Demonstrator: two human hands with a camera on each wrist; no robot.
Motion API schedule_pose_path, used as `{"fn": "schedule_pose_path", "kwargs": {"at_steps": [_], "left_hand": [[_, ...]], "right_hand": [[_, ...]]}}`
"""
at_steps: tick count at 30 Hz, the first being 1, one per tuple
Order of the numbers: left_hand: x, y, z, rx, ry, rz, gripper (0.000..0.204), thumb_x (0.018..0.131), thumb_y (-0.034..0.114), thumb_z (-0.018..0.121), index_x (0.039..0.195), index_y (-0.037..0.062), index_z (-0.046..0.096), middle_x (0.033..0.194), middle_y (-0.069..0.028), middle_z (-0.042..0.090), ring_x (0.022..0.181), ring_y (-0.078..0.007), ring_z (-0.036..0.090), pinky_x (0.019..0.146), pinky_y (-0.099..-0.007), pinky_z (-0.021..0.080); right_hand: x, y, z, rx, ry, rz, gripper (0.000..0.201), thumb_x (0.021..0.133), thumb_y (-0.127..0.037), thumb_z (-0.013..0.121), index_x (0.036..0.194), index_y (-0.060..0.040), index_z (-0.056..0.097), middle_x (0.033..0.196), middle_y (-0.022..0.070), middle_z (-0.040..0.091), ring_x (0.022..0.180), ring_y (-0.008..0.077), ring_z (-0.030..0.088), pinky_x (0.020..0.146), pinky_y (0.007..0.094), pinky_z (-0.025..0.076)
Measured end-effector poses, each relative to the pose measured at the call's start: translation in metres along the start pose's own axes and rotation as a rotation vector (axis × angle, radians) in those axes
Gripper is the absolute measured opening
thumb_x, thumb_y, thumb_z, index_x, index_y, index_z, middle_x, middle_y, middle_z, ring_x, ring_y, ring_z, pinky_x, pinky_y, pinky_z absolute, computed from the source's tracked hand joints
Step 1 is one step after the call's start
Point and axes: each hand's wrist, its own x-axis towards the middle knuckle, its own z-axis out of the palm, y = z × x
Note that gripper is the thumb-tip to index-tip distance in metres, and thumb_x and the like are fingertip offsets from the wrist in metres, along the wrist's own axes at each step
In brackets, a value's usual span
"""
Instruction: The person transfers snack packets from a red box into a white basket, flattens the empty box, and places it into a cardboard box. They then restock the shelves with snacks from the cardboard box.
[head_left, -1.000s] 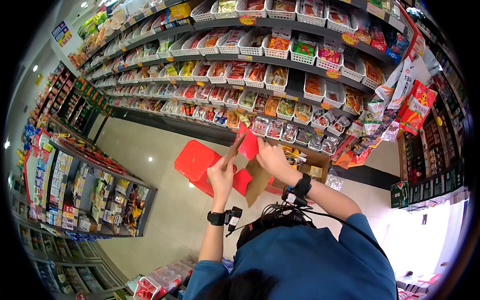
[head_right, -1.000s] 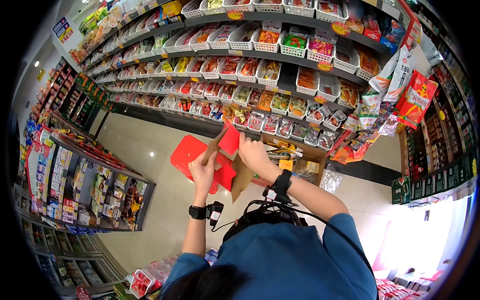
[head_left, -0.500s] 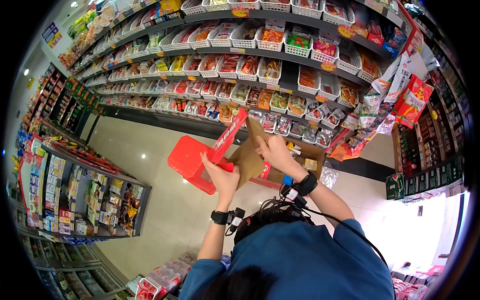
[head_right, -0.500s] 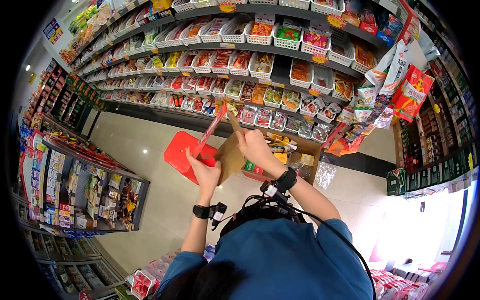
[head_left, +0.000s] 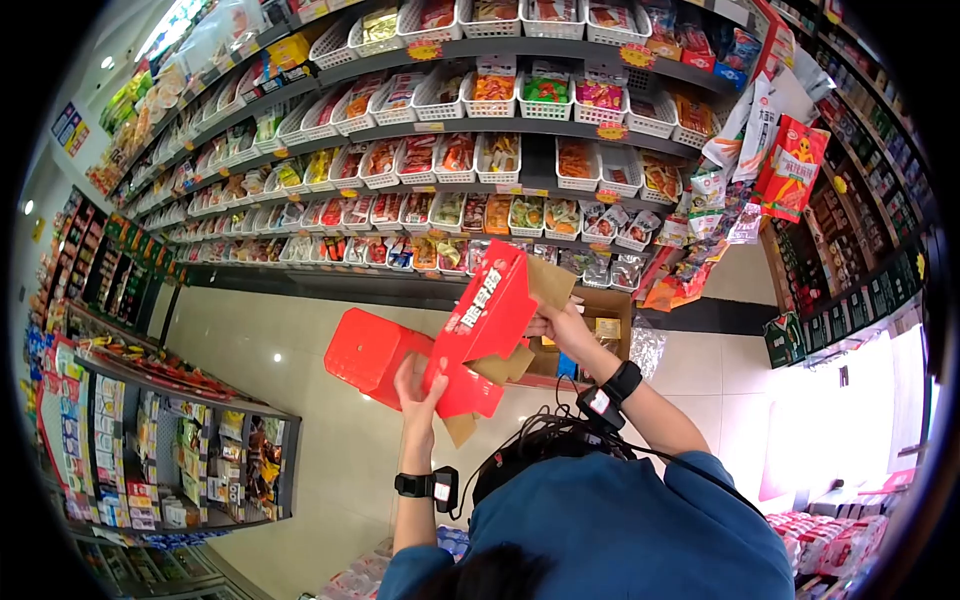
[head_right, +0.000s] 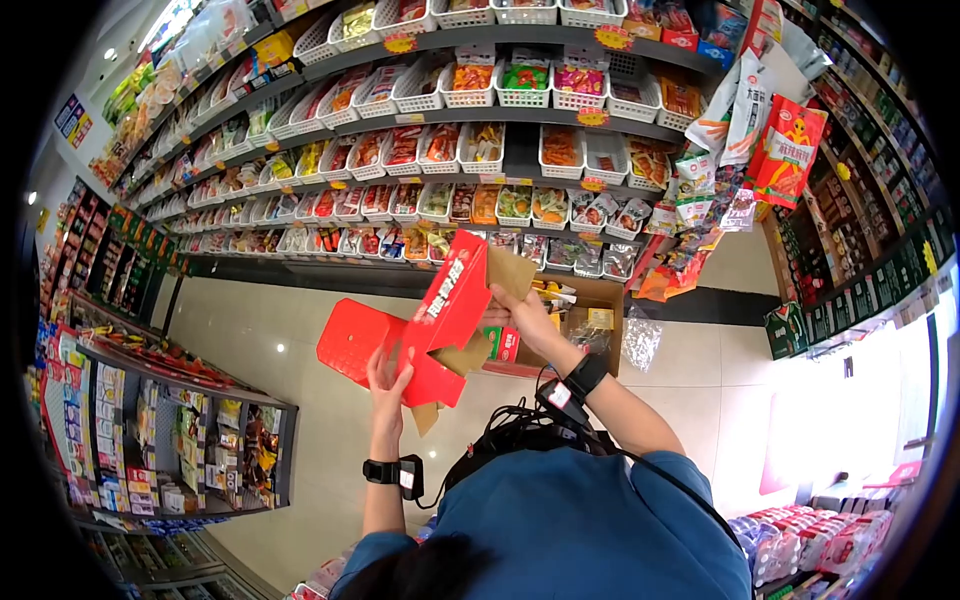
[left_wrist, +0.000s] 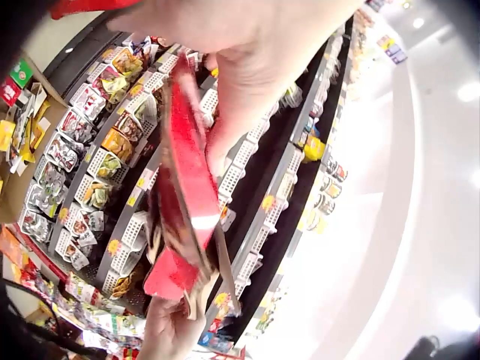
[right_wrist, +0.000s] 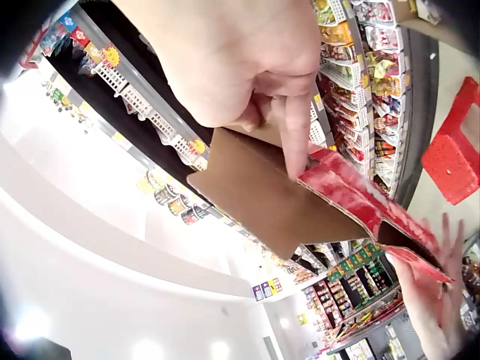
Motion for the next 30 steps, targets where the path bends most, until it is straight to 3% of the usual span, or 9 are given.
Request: {"fn": "schedule_pose_path", "kwargs": {"at_steps": [2, 6, 8, 10, 13, 17, 20, 22, 30], "left_hand": [[0.002, -0.012, -0.001, -0.161, 0.282, -0.278, 0.060, 0.077, 0.016, 0.067, 0.127, 0.0038, 0.036, 0.135, -0.0113, 0.033, 0.119, -0.0227, 0.040, 0.094, -0.0393, 0.039], [-0.001, -0.035, -0.020, -0.613, 0.047, -0.527, 0.049, 0.078, 0.006, 0.064, 0.121, 0.0054, 0.041, 0.119, -0.0100, 0.049, 0.107, -0.0215, 0.050, 0.087, -0.0374, 0.045], [-0.004, -0.045, -0.026, -0.386, 0.134, -0.383, 0.049, 0.077, 0.004, 0.064, 0.120, 0.0051, 0.042, 0.117, -0.0105, 0.051, 0.106, -0.0216, 0.051, 0.087, -0.0362, 0.045], [-0.006, -0.047, -0.032, -0.221, 0.172, -0.304, 0.047, 0.075, -0.001, 0.064, 0.117, 0.0022, 0.044, 0.112, -0.0110, 0.055, 0.101, -0.0208, 0.055, 0.085, -0.0338, 0.046], [-0.004, -0.053, -0.027, -0.022, 0.068, -0.265, 0.033, 0.072, -0.002, 0.066, 0.103, -0.0016, 0.055, 0.095, -0.0092, 0.063, 0.085, -0.0163, 0.061, 0.076, -0.0287, 0.049], [0.007, -0.091, -0.015, 0.367, 0.097, -0.335, 0.020, 0.069, 0.003, 0.071, 0.087, -0.0029, 0.063, 0.081, -0.0068, 0.065, 0.073, -0.0119, 0.061, 0.069, -0.0248, 0.048], [-0.017, -0.152, -0.028, 0.914, 0.176, -0.224, 0.054, 0.067, 0.011, 0.075, 0.112, -0.0026, 0.049, 0.107, -0.0146, 0.057, 0.091, -0.0180, 0.057, 0.073, -0.0295, 0.047], [-0.040, -0.156, -0.009, 1.058, -0.122, -0.300, 0.060, 0.068, 0.022, 0.074, 0.115, 0.0009, 0.044, 0.109, -0.0158, 0.053, 0.092, -0.0237, 0.054, 0.073, -0.0326, 0.046], [-0.010, -0.230, 0.036, 0.954, -0.267, -0.575, 0.058, 0.069, 0.023, 0.074, 0.114, 0.0012, 0.045, 0.107, -0.0150, 0.054, 0.092, -0.0233, 0.055, 0.074, -0.0326, 0.046]], "right_hand": [[-0.005, 0.007, 0.001, -0.063, 0.086, 0.001, 0.035, 0.090, -0.021, 0.047, 0.118, -0.0008, 0.040, 0.107, 0.0096, 0.056, 0.090, 0.0185, 0.060, 0.074, 0.0326, 0.052], [-0.024, 0.009, -0.021, -0.180, -0.067, 0.149, 0.043, 0.086, -0.018, 0.055, 0.124, -0.0070, 0.038, 0.112, 0.0018, 0.052, 0.100, 0.0091, 0.049, 0.080, 0.0256, 0.045], [-0.038, -0.015, -0.038, -0.356, -0.339, 0.028, 0.062, 0.080, -0.015, 0.063, 0.131, -0.0047, 0.030, 0.123, 0.0048, 0.045, 0.108, 0.0118, 0.044, 0.090, 0.0264, 0.039], [-0.029, -0.016, -0.087, -0.391, -0.655, 0.478, 0.067, 0.076, -0.014, 0.068, 0.131, -0.0023, 0.031, 0.127, 0.0057, 0.041, 0.113, 0.0120, 0.040, 0.093, 0.0277, 0.036], [-0.022, 0.013, -0.113, -0.242, -0.635, 0.468, 0.072, 0.075, -0.005, 0.067, 0.133, -0.0022, 0.026, 0.132, 0.0055, 0.037, 0.118, 0.0114, 0.033, 0.099, 0.0282, 0.028], [-0.001, 0.062, -0.131, -0.584, -0.248, 0.320, 0.036, 0.074, -0.021, 0.071, 0.101, -0.0001, 0.062, 0.081, 0.0006, 0.063, 0.075, 0.0082, 0.055, 0.069, 0.0242, 0.046], [0.029, 0.100, -0.190, -0.963, -0.262, 0.330, 0.028, 0.078, -0.025, 0.064, 0.098, -0.0051, 0.063, 0.086, 0.0123, 0.064, 0.063, 0.0153, 0.058, 0.066, 0.0272, 0.047], [0.062, 0.078, -0.204, -1.427, -0.339, 0.120, 0.032, 0.077, -0.017, 0.053, 0.108, -0.0175, 0.059, 0.082, 0.0123, 0.063, 0.064, 0.0311, 0.058, 0.063, 0.0362, 0.050], [0.183, 0.224, -0.363, -1.427, -0.243, 0.010, 0.039, 0.072, -0.004, 0.051, 0.109, -0.0168, 0.060, 0.079, 0.0166, 0.061, 0.070, 0.0341, 0.058, 0.062, 0.0395, 0.048]]}}
